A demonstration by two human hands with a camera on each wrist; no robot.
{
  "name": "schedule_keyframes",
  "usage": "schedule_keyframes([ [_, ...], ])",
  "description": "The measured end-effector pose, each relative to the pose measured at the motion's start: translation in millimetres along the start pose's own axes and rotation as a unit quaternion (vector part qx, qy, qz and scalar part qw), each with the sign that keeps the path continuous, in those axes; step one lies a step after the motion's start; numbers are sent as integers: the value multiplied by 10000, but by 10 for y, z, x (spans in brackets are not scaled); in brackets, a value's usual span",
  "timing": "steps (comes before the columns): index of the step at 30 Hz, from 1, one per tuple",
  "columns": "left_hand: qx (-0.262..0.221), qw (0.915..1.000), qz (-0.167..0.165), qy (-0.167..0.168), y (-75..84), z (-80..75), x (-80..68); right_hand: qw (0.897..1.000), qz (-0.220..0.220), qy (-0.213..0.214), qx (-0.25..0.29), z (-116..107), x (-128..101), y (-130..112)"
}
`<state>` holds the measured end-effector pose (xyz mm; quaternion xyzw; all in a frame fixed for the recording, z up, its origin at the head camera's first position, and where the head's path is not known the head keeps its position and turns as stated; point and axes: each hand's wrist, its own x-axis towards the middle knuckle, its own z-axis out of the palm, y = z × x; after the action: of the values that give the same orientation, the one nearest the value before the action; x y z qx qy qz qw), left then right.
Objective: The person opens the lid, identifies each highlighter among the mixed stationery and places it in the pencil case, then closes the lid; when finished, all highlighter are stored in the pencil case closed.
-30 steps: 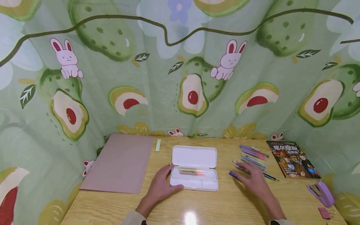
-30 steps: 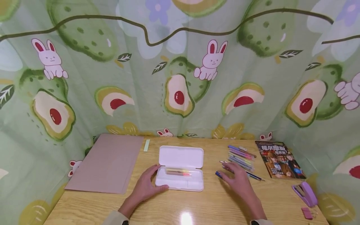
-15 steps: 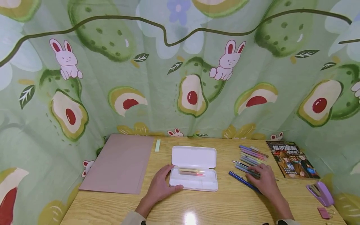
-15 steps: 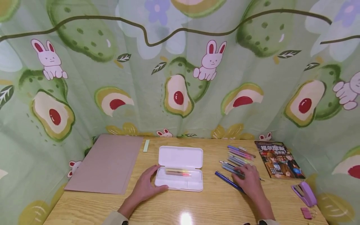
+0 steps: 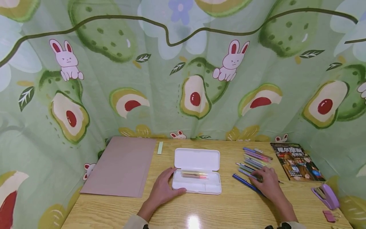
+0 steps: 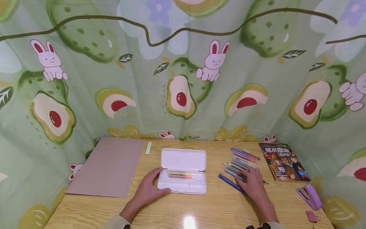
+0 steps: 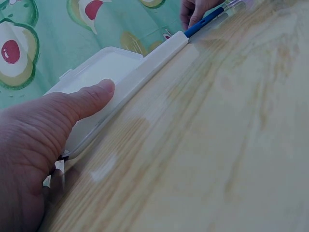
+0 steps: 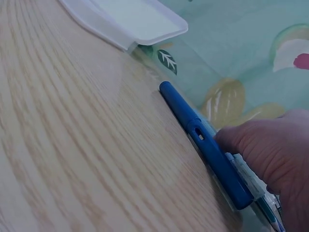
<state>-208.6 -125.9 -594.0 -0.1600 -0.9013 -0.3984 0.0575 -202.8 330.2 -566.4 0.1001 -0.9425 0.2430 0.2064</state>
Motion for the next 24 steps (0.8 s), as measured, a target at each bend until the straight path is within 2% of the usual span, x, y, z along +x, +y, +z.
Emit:
schedule_keyframes([
  [4, -24, 10000, -25, -3, -4, 2, 2, 9997, 102, -237, 24, -15, 7, -7],
  [10, -21, 10000, -22, -14, -14, 3, 4, 9995, 69, -279, 137, -30, 29, -46],
  [14, 14, 10000, -18, -16, -15, -7, 3, 9997, -44, -114, 189, -27, 52, -91],
  [20, -44, 10000, -36, -42, 2, -8, 0, 9973, -599, 384, 207, 17, 99, -166],
  [24, -56, 10000, -23, -59, 7, -4, -2, 9955, -782, 496, 213, 39, 123, -259],
])
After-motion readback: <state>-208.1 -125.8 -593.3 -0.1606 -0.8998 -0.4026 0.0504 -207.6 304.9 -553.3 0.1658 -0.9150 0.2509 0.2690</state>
